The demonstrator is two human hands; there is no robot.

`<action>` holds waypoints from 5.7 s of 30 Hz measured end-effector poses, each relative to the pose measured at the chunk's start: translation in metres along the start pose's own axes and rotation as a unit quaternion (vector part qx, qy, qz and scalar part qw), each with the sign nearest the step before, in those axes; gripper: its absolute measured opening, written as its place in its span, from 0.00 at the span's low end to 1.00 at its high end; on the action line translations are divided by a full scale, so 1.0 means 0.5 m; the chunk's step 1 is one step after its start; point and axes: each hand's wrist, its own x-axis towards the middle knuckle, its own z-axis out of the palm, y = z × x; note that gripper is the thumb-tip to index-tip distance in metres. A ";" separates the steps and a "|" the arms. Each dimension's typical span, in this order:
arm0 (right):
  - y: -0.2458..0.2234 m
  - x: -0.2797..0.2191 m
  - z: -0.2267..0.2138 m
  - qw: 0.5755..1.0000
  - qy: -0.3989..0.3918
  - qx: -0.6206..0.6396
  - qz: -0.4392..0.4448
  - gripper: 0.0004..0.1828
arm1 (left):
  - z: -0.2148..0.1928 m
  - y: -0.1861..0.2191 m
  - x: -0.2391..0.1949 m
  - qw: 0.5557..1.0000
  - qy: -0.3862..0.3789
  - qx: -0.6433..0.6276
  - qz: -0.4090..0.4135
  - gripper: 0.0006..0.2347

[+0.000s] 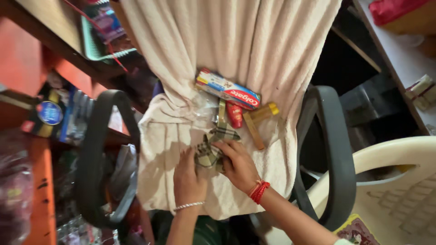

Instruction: The person wipes various packaged food items and a box with a cloth, then places them on a shelf. The person also wipes a plastic chair and cleans small bottles before placing them on the shelf.

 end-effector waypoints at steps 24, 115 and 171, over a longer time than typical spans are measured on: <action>0.053 -0.048 0.027 0.932 0.070 0.277 0.224 0.27 | 0.206 -0.190 0.202 0.948 0.033 -0.288 -0.132 0.17; -0.962 -0.632 0.163 0.691 -0.449 0.205 -0.527 0.24 | -0.718 0.332 -1.035 0.652 0.531 0.216 -0.496 0.12; -1.103 -0.872 0.207 0.669 -0.451 0.197 -0.557 0.25 | -0.807 0.153 -1.253 0.562 0.625 0.391 -0.376 0.21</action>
